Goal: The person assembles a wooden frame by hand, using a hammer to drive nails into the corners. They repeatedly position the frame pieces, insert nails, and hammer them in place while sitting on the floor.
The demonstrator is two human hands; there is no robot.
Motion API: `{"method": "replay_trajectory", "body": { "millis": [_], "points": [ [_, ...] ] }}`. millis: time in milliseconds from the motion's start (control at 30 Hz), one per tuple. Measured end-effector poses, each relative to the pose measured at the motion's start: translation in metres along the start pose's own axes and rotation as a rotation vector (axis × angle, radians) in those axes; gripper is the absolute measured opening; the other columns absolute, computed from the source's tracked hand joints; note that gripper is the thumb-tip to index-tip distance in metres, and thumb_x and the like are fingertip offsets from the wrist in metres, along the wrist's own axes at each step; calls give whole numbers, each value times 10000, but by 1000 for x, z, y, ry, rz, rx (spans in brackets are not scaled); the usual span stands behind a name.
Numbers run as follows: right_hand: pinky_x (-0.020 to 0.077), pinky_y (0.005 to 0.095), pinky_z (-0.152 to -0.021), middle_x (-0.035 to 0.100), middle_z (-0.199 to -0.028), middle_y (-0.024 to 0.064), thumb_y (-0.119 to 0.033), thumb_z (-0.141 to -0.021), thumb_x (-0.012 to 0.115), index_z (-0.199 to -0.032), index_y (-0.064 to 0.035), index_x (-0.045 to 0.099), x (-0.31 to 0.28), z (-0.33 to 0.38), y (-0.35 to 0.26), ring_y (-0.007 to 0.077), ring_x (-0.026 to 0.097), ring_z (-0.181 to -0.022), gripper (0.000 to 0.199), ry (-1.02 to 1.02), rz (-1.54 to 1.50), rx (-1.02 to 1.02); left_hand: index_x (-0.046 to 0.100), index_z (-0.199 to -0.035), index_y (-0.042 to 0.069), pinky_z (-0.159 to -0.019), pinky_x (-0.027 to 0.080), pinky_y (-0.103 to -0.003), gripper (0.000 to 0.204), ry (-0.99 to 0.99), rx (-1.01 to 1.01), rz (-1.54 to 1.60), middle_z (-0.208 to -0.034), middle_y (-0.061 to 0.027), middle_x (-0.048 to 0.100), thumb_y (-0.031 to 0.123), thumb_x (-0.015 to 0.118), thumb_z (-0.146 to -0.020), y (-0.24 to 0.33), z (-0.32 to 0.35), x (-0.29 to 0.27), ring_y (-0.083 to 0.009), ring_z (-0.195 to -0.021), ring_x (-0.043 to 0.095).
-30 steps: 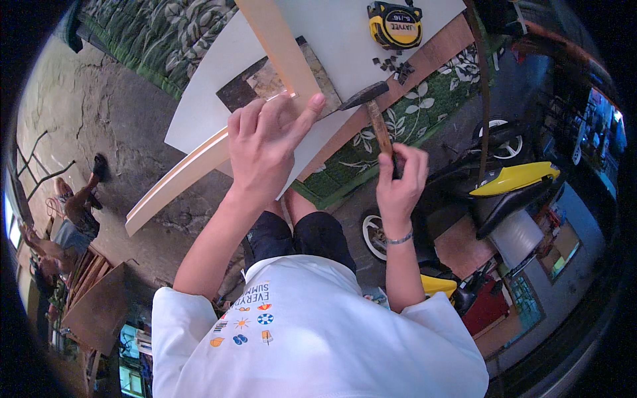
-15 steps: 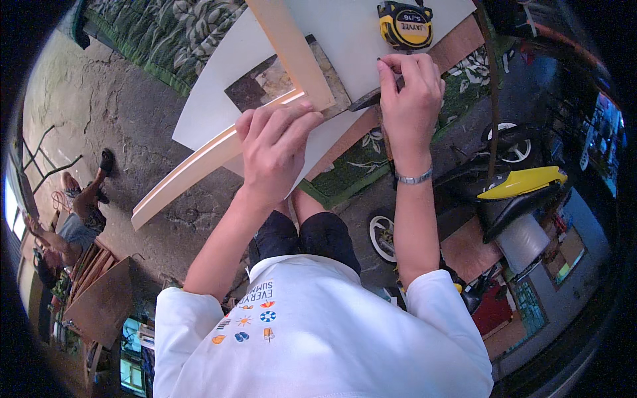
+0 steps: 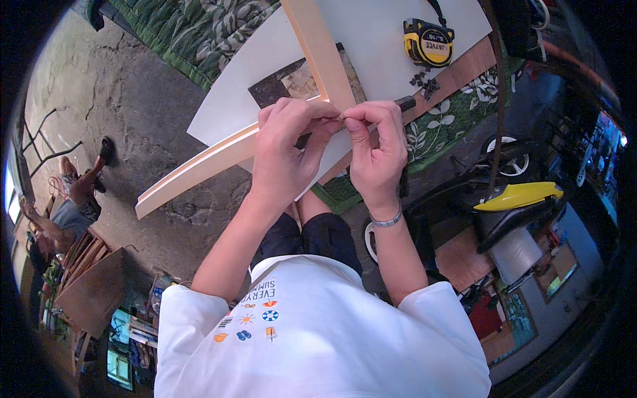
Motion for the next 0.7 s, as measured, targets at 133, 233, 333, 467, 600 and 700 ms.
{"method": "replay_trajectory", "body": {
  "millis": [133, 233, 333, 467, 600, 700],
  "points": [
    [446, 412, -834, 650, -960, 78, -186, -998, 682, -995, -77, 659, 0, -3, 1, 298, 588, -917, 112, -39, 60, -12, 725, -965, 81, -840, 444, -351, 198, 6, -29, 19, -865, -38, 722, 18, 818, -802, -2, 1, 0, -230, -846, 665],
    [432, 416, -839, 646, -968, 73, -186, -990, 683, -996, -85, 656, 0, -5, 2, 301, 572, -931, 104, -53, 90, -27, 727, -946, 85, -814, 446, -351, 201, 40, -62, 56, -841, -35, 711, 26, 833, -787, -6, 3, 1, -233, -836, 661],
    [428, 418, -836, 641, -981, 70, -164, -970, 688, -1006, -96, 656, 0, -8, 4, 307, 569, -948, 83, -83, 132, -79, 731, -940, 76, -779, 483, -358, 203, 49, -68, 55, -857, -51, 697, 21, 843, -780, -7, 4, 1, -238, -837, 664],
    [425, 422, -833, 631, -990, 63, -122, -939, 684, -1028, -117, 658, 1, -12, 1, 307, 575, -964, 92, -136, 218, -120, 735, -948, 43, -734, 562, -361, 198, 108, -57, 108, -929, -92, 673, -8, 838, -787, -10, 7, 4, -243, -860, 677],
    [424, 421, -832, 623, -987, 56, -106, -932, 677, -1041, -135, 662, 1, -15, 3, 302, 583, -972, 114, -178, 239, -163, 735, -953, 25, -724, 591, -356, 193, 95, -39, 71, -976, -111, 662, -21, 831, -793, -8, 5, 2, -243, -881, 681],
    [424, 418, -832, 625, -983, 53, -105, -927, 681, -1041, -138, 666, 0, -17, 3, 298, 589, -969, 120, -199, 255, -161, 730, -955, 35, -732, 571, -372, 213, 101, -22, 42, -971, -107, 658, -30, 826, -777, -7, 6, 4, -258, -884, 665]
  ]
}}
Point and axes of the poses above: each hand's wrist, its own z-axis away from the middle knuckle, its own x-axis out of the palm, y = z × x, the point moved 5 cm from there along -z, towards the middle knuckle
